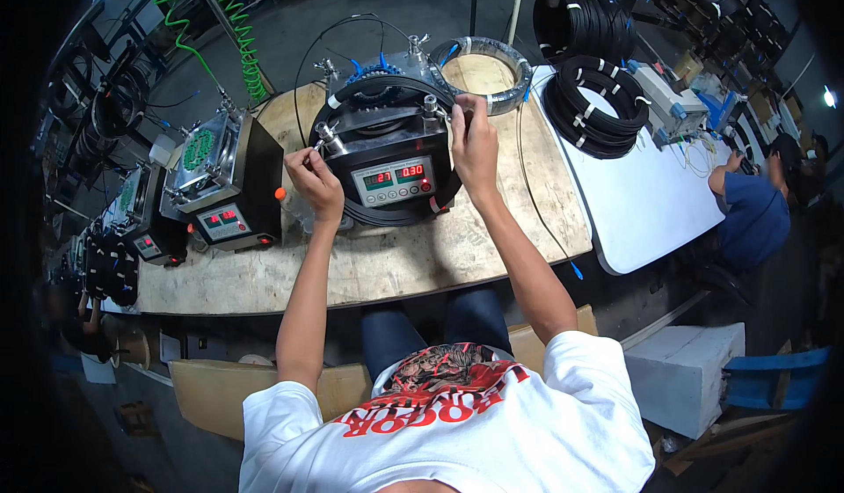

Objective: Assembling electrical cable coils using specialized factory machinery and testing components.

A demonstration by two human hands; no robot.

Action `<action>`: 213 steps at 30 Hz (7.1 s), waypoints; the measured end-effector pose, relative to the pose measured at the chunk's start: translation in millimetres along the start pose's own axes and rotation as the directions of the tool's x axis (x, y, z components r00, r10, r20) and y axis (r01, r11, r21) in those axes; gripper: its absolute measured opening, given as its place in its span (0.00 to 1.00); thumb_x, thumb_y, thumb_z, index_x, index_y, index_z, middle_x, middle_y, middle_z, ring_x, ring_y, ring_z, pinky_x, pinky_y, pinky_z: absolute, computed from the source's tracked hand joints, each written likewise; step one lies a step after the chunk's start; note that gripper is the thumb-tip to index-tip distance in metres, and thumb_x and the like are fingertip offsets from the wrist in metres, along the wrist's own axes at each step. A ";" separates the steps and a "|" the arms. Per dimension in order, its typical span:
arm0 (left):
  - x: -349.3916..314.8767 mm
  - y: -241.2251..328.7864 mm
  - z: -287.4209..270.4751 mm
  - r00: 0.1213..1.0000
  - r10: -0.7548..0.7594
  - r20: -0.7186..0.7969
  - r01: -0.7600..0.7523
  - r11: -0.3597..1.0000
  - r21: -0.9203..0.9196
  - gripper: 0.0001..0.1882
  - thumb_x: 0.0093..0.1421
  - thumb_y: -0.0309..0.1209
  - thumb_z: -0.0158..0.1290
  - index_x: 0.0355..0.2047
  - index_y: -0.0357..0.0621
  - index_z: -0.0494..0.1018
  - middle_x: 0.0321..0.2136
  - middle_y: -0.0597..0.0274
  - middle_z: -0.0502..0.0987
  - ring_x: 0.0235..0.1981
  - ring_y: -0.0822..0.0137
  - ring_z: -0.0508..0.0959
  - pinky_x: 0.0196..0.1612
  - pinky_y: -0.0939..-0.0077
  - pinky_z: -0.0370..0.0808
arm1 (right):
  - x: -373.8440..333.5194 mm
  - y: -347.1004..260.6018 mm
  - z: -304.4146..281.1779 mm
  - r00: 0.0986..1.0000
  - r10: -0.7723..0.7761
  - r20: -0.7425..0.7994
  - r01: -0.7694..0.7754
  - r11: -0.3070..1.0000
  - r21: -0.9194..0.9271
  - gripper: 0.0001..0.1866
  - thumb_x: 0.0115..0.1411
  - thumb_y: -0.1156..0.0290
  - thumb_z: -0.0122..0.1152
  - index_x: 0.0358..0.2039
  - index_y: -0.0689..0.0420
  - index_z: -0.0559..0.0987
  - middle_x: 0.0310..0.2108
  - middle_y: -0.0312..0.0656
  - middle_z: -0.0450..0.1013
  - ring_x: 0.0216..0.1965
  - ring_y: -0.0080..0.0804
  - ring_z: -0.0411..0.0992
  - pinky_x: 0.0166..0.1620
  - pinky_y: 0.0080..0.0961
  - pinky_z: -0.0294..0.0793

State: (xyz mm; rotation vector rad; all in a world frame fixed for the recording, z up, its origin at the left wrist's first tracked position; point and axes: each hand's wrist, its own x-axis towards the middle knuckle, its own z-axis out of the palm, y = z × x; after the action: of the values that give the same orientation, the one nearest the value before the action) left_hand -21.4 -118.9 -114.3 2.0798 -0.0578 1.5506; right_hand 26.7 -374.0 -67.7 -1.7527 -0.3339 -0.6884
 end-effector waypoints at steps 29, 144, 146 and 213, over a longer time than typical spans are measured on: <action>2.9 -2.6 1.0 1.000 -0.007 -0.015 0.008 0.999 0.036 0.06 0.67 0.28 0.48 0.40 0.38 0.66 0.34 0.49 0.70 0.38 0.46 0.71 0.46 0.52 0.67 | -67.4 7.5 -3.1 0.818 -0.204 0.537 0.465 0.785 -0.410 0.49 0.48 0.71 0.74 0.69 0.36 0.61 0.38 0.41 0.63 0.40 0.40 0.65 0.46 0.35 0.63; 127.4 -53.4 65.9 0.501 -0.498 0.707 0.856 0.408 -0.319 0.52 0.62 0.74 0.31 0.74 0.51 0.42 0.65 0.41 0.56 0.63 0.45 0.67 0.63 0.55 0.66 | 123.7 15.4 73.0 0.845 0.409 0.344 -0.518 0.786 0.338 0.49 0.67 0.29 0.31 0.70 0.60 0.58 0.42 0.49 0.69 0.35 0.29 0.69 0.39 0.27 0.72; 126.6 -47.6 69.9 0.478 -0.496 0.725 0.873 0.362 -0.327 0.53 0.60 0.76 0.30 0.73 0.52 0.44 0.60 0.49 0.59 0.52 0.58 0.71 0.52 0.66 0.69 | 127.5 24.6 68.7 0.850 0.416 0.322 -0.513 0.792 0.330 0.48 0.66 0.29 0.31 0.70 0.59 0.58 0.42 0.48 0.70 0.32 0.28 0.68 0.37 0.27 0.72; 124.1 -35.9 69.6 0.567 -0.561 0.604 0.824 0.373 -0.427 0.30 0.73 0.51 0.32 0.67 0.48 0.58 0.41 0.59 0.72 0.25 0.73 0.72 0.23 0.82 0.67 | 120.8 42.7 66.3 0.927 0.276 0.254 -0.352 0.875 0.334 0.43 0.69 0.32 0.30 0.66 0.57 0.64 0.34 0.45 0.71 0.29 0.28 0.74 0.30 0.22 0.73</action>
State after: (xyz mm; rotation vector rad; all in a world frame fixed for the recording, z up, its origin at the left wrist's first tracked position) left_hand 93.8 -84.5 -30.2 1.4053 0.1240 0.4409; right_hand 163.5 -339.0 -38.6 -1.4614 -0.2828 -0.1927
